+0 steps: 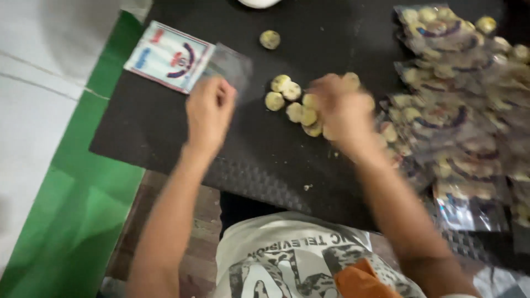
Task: The person places small round food items into clear plastic bags on a table, then seals and stacks the filled bags. The person repeats this process with multiple bags throughout the clip.
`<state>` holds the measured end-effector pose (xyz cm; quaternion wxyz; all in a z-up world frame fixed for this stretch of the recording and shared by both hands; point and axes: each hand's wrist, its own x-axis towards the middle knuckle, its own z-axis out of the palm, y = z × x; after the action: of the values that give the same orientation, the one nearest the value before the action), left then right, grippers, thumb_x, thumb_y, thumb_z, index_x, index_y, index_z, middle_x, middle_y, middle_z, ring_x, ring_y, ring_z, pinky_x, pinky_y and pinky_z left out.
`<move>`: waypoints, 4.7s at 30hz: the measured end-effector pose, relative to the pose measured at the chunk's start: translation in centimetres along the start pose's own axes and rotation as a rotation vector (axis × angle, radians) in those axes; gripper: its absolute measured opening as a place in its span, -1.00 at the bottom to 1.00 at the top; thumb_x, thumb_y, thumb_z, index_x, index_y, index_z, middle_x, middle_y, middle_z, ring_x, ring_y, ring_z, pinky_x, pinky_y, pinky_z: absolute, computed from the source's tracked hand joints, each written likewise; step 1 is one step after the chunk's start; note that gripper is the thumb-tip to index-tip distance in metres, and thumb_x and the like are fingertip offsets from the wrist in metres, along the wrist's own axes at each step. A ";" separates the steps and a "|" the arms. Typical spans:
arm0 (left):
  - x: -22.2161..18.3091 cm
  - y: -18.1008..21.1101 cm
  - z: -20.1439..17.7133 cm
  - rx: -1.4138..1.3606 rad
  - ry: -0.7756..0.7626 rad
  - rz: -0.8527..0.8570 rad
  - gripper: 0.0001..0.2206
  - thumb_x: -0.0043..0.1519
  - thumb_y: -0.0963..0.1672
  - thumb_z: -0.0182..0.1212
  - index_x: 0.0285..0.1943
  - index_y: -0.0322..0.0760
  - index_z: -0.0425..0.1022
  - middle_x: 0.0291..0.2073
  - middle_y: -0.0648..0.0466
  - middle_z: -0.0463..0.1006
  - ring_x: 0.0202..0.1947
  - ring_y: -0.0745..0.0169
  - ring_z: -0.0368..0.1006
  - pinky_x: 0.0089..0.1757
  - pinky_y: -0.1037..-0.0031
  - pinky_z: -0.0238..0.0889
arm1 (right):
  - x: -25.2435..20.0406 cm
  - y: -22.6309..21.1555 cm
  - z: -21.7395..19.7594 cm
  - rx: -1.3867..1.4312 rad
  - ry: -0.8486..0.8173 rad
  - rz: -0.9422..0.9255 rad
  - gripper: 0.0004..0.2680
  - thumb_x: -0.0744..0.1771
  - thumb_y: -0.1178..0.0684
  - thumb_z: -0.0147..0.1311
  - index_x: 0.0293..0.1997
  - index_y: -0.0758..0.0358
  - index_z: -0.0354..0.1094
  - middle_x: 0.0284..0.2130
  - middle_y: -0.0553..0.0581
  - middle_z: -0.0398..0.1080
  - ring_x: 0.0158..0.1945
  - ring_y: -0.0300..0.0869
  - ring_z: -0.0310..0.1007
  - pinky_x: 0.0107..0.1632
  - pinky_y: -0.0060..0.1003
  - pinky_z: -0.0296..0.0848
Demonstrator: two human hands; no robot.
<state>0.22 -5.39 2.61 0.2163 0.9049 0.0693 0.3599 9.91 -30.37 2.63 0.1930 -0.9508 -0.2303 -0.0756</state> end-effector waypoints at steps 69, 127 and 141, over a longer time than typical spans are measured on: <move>-8.9 6.5 0.4 0.131 -0.187 -0.051 -0.72 0.40 -0.10 -0.10 0.26 -0.21 0.30 0.04 0.02 0.46 0.19 0.11 0.19 0.05 0.15 0.02 | -5.0 -6.9 1.7 0.871 -0.427 0.079 -0.80 0.34 -0.02 0.05 -0.27 0.37 0.35 -0.76 0.13 0.42 -0.83 -0.20 0.38 -0.80 -0.41 0.30; -9.1 1.6 -3.0 0.351 -0.112 0.135 -0.77 0.38 -0.19 -0.15 0.11 -0.14 0.40 0.09 0.03 0.37 0.11 0.08 0.20 0.03 0.22 0.11 | -2.1 -6.1 7.4 0.176 0.093 -0.815 -0.84 0.29 0.05 0.17 -0.20 0.22 0.27 -0.42 0.12 0.21 -0.30 0.05 0.34 -0.26 -0.07 0.40; -8.9 1.1 -2.9 0.615 0.072 0.029 -0.83 0.32 -0.22 0.03 0.04 -0.16 0.44 -0.08 0.08 0.42 -0.02 0.15 0.27 -0.14 0.32 0.06 | -2.0 -8.1 7.2 -0.179 0.112 -0.713 -0.67 0.20 0.14 0.05 0.07 0.26 0.26 -0.56 0.06 0.35 -0.48 -0.05 0.51 -0.45 -0.25 0.44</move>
<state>-8.31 -7.90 -0.50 -0.0752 0.9154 0.1697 0.3571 4.74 -21.66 -1.75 0.0828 -0.8183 -0.5287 -0.2098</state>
